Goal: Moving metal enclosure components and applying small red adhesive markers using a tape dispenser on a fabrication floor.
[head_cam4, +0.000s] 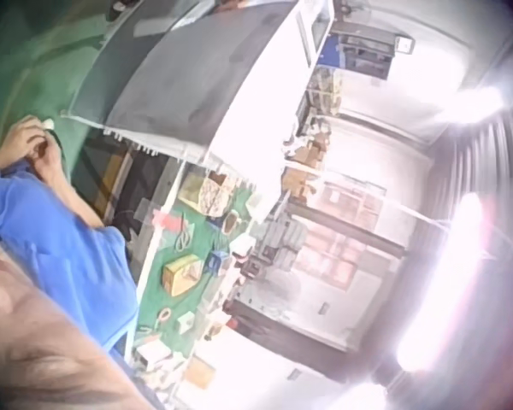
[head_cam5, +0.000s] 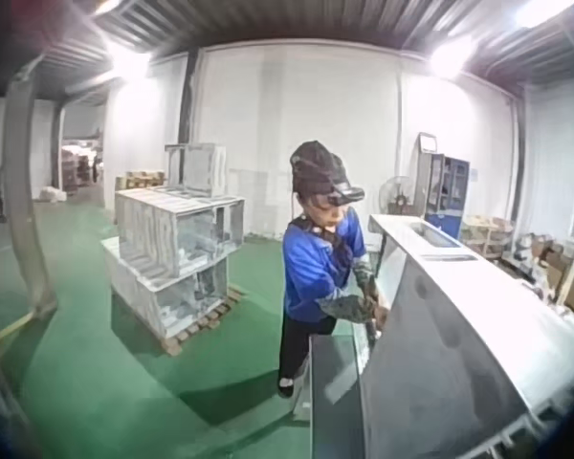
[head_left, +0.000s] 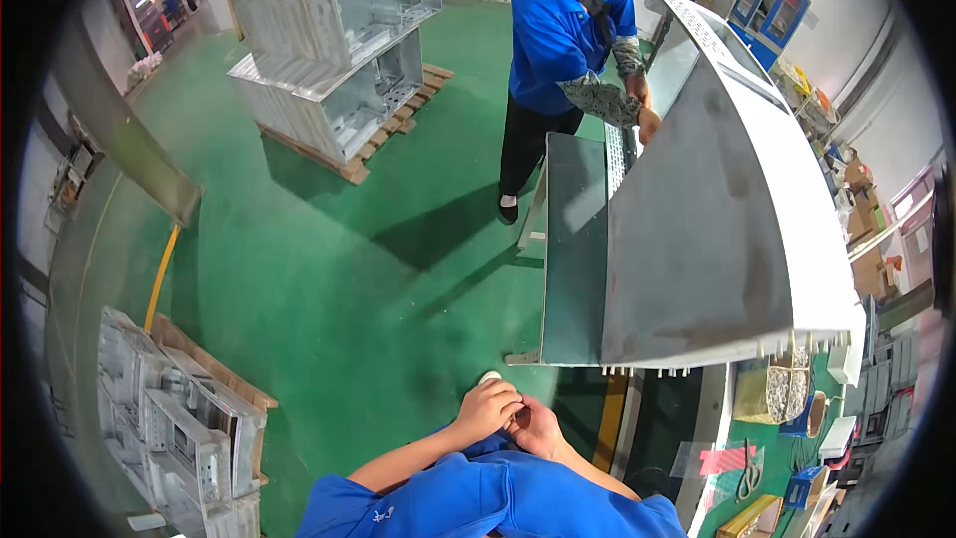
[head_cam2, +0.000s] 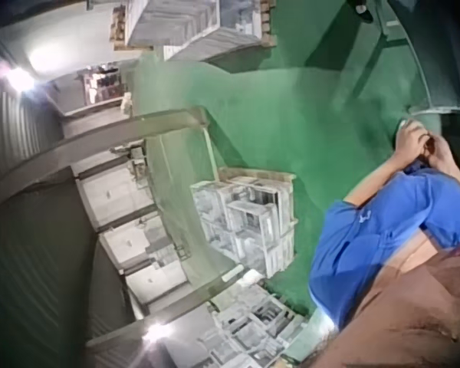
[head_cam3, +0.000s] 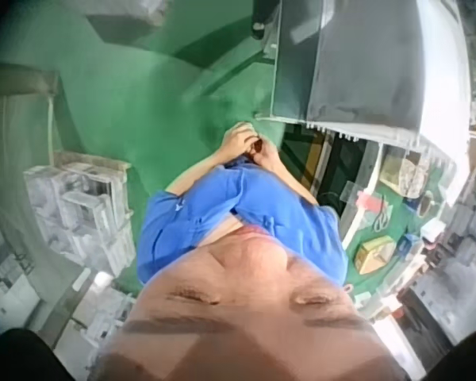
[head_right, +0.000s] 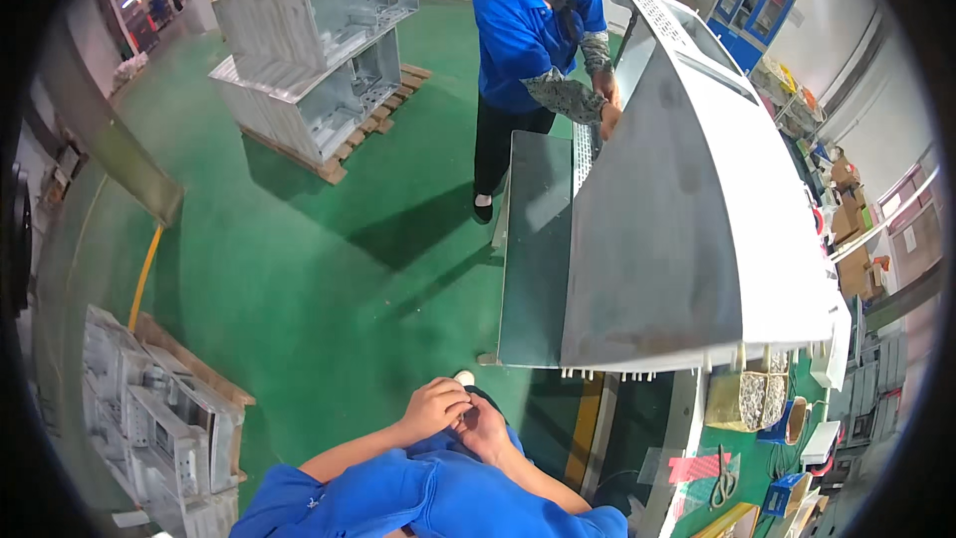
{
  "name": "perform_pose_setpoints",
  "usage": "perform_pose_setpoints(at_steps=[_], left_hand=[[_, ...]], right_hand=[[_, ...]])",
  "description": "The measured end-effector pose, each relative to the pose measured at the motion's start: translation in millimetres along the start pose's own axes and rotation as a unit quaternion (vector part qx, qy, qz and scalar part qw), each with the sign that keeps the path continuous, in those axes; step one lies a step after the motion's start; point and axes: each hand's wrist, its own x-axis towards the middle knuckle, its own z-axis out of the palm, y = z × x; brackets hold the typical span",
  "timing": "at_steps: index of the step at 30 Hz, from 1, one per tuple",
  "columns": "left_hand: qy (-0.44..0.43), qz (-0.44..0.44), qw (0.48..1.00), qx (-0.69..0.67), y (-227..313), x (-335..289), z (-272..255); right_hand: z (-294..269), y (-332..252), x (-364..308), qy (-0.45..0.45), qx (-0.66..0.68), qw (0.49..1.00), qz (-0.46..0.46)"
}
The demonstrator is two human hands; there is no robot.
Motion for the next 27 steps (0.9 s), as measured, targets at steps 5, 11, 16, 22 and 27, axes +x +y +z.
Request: perform_pose_setpoints(at_steps=[5, 11, 16, 22, 27], left_hand=[[-0.027, 0.037, 0.999, 0.004, -20, 59, -5], [-0.112, 0.021, 0.992, -0.046, -32, 118, 5], [-0.232, 0.071, 0.962, -0.125, -48, 165, 31], [-0.379, 0.245, 0.876, -0.172, -61, 218, 64], [-0.513, 0.284, 0.785, -0.200, -80, 246, 62]], right_hand=[[36, -35, 27, 0.019, 0.024, 1.000, -0.009], [43, -78, 43, 0.034, 0.002, 0.997, -0.070], [41, -97, 46, 0.083, 0.022, 0.983, -0.164], [16, -97, 63, 0.034, 0.181, 0.944, -0.275], [57, -71, 91, 0.056, 0.355, 0.852, -0.382]])
